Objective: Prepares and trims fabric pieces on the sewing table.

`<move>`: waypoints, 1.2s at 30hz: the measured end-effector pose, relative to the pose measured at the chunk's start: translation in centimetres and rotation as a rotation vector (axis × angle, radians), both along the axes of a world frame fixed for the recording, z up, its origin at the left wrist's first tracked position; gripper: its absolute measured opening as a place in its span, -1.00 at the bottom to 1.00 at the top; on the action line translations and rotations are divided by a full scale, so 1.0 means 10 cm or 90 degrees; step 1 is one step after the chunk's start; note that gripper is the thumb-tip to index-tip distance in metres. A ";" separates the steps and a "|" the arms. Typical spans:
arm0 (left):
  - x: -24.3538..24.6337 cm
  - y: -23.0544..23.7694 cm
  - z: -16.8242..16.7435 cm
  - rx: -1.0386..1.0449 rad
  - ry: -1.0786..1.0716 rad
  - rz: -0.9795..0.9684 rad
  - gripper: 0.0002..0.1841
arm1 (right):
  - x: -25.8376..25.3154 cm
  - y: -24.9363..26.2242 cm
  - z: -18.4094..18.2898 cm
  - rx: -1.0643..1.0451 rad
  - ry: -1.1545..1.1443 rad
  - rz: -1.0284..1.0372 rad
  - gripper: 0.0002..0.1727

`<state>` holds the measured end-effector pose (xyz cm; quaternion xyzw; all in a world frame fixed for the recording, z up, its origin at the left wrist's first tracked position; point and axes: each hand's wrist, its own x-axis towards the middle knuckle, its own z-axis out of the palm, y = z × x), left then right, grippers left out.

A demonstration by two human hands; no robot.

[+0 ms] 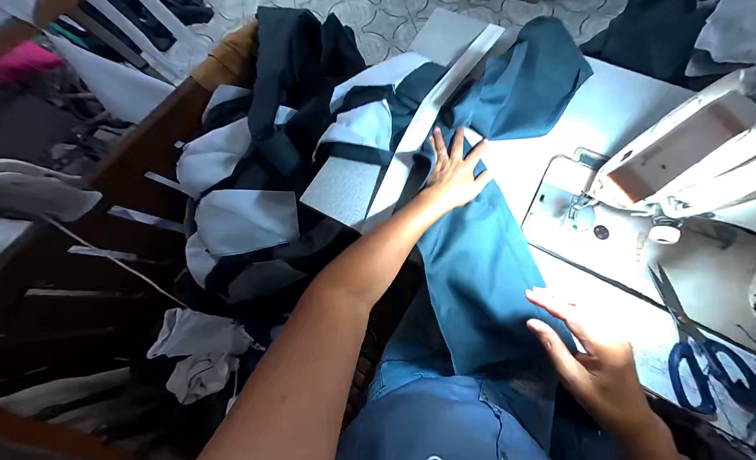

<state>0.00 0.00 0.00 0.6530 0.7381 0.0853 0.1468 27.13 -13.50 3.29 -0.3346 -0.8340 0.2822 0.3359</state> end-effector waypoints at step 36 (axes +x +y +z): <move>1.26 -0.74 -0.05 -0.028 -0.236 -0.601 -0.37 | 1.73 -0.69 -0.15 -0.355 0.060 -0.470 -0.39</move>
